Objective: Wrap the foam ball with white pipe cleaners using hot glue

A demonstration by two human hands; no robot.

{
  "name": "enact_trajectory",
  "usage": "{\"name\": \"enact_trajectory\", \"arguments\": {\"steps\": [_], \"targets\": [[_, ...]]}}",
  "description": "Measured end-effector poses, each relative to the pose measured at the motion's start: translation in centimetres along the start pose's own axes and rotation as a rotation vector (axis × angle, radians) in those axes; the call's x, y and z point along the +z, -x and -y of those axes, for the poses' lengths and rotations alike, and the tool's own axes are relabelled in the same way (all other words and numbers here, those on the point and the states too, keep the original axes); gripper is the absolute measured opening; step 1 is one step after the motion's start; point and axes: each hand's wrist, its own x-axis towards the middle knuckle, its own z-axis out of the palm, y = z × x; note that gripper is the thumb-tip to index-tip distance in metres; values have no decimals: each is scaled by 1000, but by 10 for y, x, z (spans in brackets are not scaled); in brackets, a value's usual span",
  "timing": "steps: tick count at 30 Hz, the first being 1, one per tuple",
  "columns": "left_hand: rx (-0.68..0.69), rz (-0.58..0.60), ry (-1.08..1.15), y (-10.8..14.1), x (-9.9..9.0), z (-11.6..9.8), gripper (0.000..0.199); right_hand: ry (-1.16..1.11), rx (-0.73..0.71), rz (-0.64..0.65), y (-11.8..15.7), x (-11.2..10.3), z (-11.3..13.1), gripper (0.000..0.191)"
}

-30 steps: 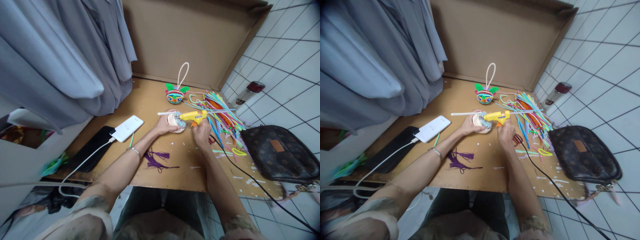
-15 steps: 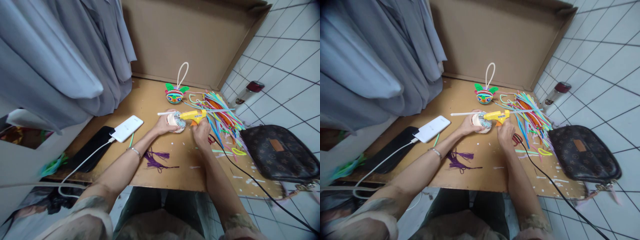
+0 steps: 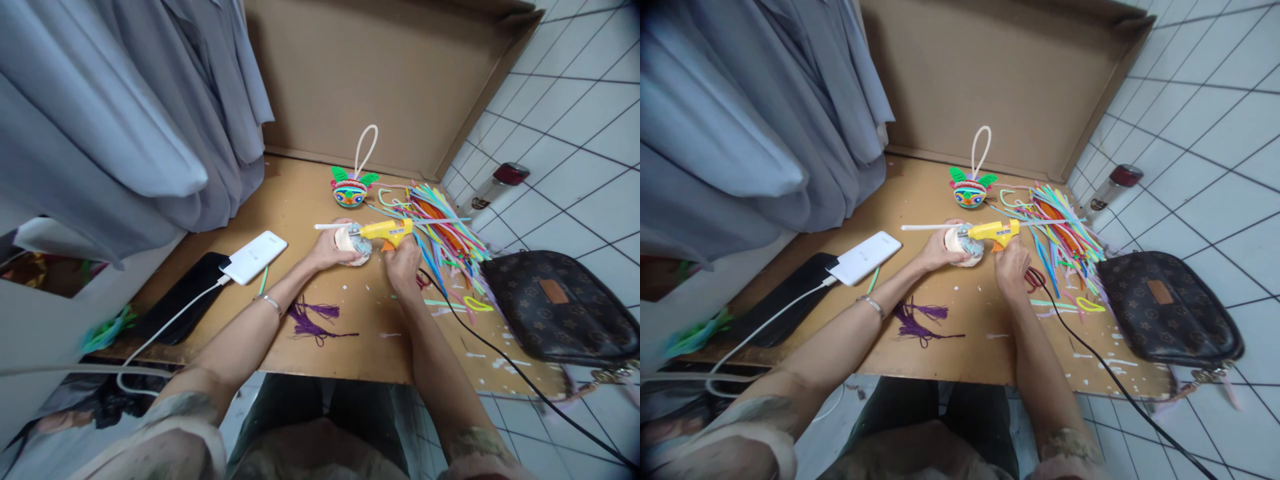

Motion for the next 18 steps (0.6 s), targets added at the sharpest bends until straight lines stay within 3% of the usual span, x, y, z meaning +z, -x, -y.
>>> {"name": "enact_trajectory", "arguments": {"steps": [10, 18], "targets": [[13, 2, -10, 0, 0, -1, 72, 41, 25, 90, -1, -8, 7, 31], [36, -3, -65, 0, -1, 3, 76, -57, -16, 43, -2, -4, 1, 27]]}}
